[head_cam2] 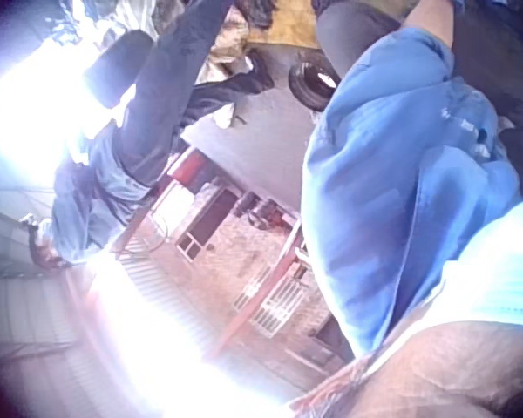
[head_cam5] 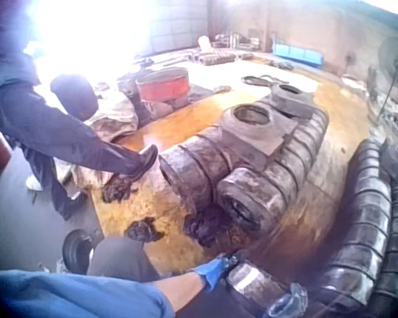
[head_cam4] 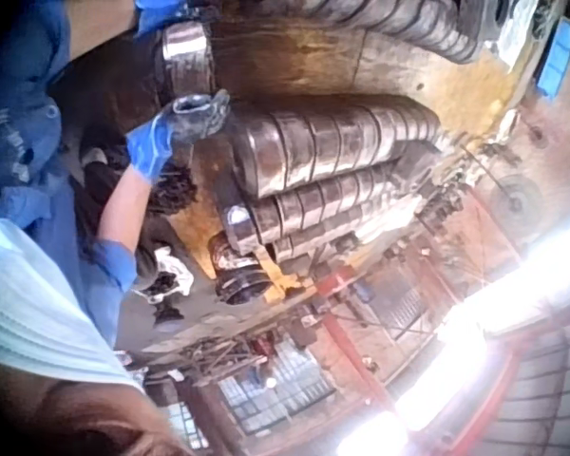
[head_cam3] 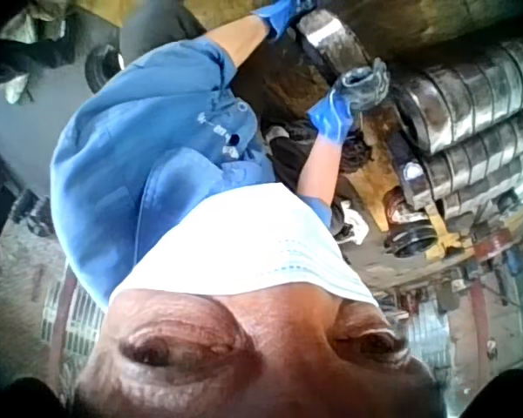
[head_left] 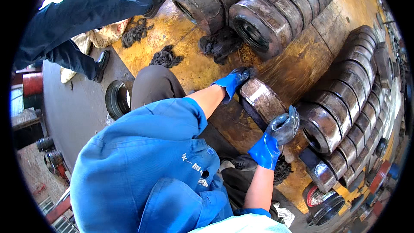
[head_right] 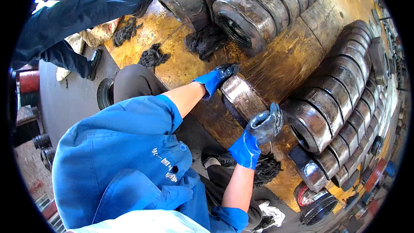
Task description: The person sits on the floor and cleans cylindrical metal parts by hand. They pick up a part, wipe it with a dark cloth, and place it back on the workbench among other similar parts.
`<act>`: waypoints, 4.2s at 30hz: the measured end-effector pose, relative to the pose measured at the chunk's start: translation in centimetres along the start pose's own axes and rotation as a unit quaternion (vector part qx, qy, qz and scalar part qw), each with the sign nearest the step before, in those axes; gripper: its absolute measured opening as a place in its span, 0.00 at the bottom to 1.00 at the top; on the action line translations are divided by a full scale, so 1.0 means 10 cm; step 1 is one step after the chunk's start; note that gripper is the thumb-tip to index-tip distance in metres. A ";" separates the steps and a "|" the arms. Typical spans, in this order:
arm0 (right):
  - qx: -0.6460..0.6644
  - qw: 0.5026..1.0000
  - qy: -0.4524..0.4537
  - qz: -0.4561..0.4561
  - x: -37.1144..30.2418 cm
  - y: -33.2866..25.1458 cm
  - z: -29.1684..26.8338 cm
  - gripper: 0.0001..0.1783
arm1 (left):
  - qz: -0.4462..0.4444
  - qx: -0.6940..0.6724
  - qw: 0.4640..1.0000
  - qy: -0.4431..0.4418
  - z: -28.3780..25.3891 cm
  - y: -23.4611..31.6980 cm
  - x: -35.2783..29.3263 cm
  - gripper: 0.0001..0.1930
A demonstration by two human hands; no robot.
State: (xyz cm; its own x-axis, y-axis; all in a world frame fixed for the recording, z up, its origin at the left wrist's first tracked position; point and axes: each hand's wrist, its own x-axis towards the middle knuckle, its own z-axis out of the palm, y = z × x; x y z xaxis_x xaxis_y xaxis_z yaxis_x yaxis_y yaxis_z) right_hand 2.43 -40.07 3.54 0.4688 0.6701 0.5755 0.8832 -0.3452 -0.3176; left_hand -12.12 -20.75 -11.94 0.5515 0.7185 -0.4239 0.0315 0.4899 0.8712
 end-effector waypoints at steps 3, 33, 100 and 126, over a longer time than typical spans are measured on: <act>0.013 1.000 0.012 -0.010 0.02 0.00 0.03 0.15 | -0.034 -0.026 0.999 -0.001 -0.06 -0.13 0.07 0.30; -0.003 1.000 0.003 0.029 -0.02 0.06 0.00 0.16 | -0.083 -0.015 0.996 -0.016 -0.19 -0.56 0.31 0.20; 0.318 0.827 -0.117 0.449 -0.11 0.19 -0.06 0.31 | 0.463 0.340 0.819 -0.001 0.80 1.08 -0.29 0.18; 0.412 0.779 -0.094 0.463 -0.16 -0.19 0.02 0.27 | 0.364 0.190 0.878 0.247 1.08 0.55 -1.38 0.20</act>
State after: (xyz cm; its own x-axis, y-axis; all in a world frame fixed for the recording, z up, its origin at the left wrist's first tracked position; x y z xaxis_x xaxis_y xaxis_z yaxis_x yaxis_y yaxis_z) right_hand -0.04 -40.38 3.09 0.8209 0.4951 -0.2846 -0.1790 -0.2502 -0.9515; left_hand -10.61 -33.34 1.35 0.1142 0.9456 0.3045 0.1478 -0.3193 0.9361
